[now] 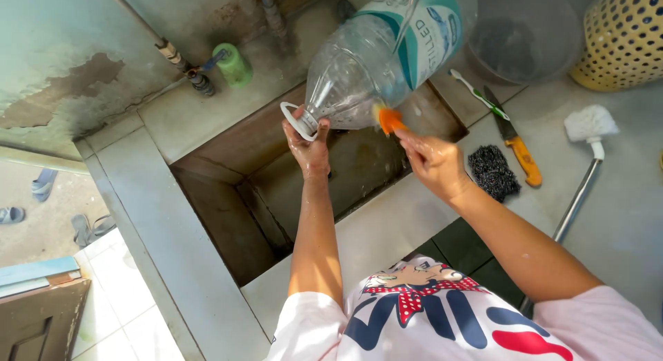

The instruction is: Cleaning the exterior and interior of a large plastic water jug using a brush and water at a sink.

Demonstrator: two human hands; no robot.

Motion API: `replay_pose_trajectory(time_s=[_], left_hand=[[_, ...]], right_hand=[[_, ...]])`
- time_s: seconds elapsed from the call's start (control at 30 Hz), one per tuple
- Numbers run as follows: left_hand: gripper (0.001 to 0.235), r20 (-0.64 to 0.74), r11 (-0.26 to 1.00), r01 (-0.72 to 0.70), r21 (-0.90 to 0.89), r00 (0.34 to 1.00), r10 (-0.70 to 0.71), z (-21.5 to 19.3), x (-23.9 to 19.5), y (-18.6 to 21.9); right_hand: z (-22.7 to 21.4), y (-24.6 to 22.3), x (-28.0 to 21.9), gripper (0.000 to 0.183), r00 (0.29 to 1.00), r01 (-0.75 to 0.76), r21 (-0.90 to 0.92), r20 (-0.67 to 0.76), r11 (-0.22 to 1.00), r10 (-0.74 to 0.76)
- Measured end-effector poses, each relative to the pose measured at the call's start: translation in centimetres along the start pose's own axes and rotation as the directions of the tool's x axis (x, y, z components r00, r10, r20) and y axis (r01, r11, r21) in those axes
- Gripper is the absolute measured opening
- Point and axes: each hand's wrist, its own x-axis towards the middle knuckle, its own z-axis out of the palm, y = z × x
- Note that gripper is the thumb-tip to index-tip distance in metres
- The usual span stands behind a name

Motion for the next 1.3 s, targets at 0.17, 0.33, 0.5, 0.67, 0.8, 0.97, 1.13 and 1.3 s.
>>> replay_pose_trajectory(time_s=[0.17, 0.33, 0.5, 0.67, 0.8, 0.97, 1.13, 1.3], left_hand=[[0.062, 0.05, 0.997, 0.034, -0.065, 0.998, -0.031, -0.1, 0.3, 0.2], [0.061, 0.047, 0.996, -0.064, -0.056, 0.997, 0.067, -0.2, -0.2, -0.3], [0.058, 0.136, 0.987, -0.13, -0.1, 0.98, 0.143, -0.1, 0.3, -0.2], [0.057, 0.089, 0.994, -0.108, 0.026, 0.991, 0.105, 0.7, 0.5, 1.9], [0.058, 0.074, 0.999, -0.031, 0.014, 0.997, 0.03, 0.3, 0.7, 0.9], [0.057, 0.124, 0.955, -0.215, 0.204, 0.973, 0.193, 0.5, 1.4, 2.4], [0.056, 0.379, 0.672, -0.61, 0.42, 0.791, 0.481, 1.8, 0.1, 8.9], [0.051, 0.47, 0.537, -0.705, 0.463, 0.709, 0.525, 2.1, 0.4, 6.2]], right_hand=[[0.0, -2.2, 5.8, 0.019, 0.993, 0.085, 0.017, -0.087, 0.996, -0.083], [3.4, -3.5, 8.9, 0.022, 0.996, 0.091, -0.104, -0.005, 0.99, -0.092], [4.1, -6.3, 6.4, 0.033, 0.951, 0.286, -0.185, 0.178, 0.94, -0.254], [-0.8, -2.5, 6.6, 0.013, 0.992, 0.093, -0.209, -0.063, 0.973, -0.108], [0.0, -5.7, 5.3, 0.018, 0.985, 0.16, -0.148, -0.043, 0.976, -0.168], [-1.0, -3.5, 6.0, 0.017, 0.999, 0.028, -0.074, 0.019, 0.997, -0.027], [-4.6, 1.8, 9.6, 0.016, 0.931, -0.265, 0.196, -0.202, 0.944, 0.303], [-1.4, -5.2, 8.2, 0.012, 0.995, 0.053, -0.113, -0.078, 0.992, -0.062]])
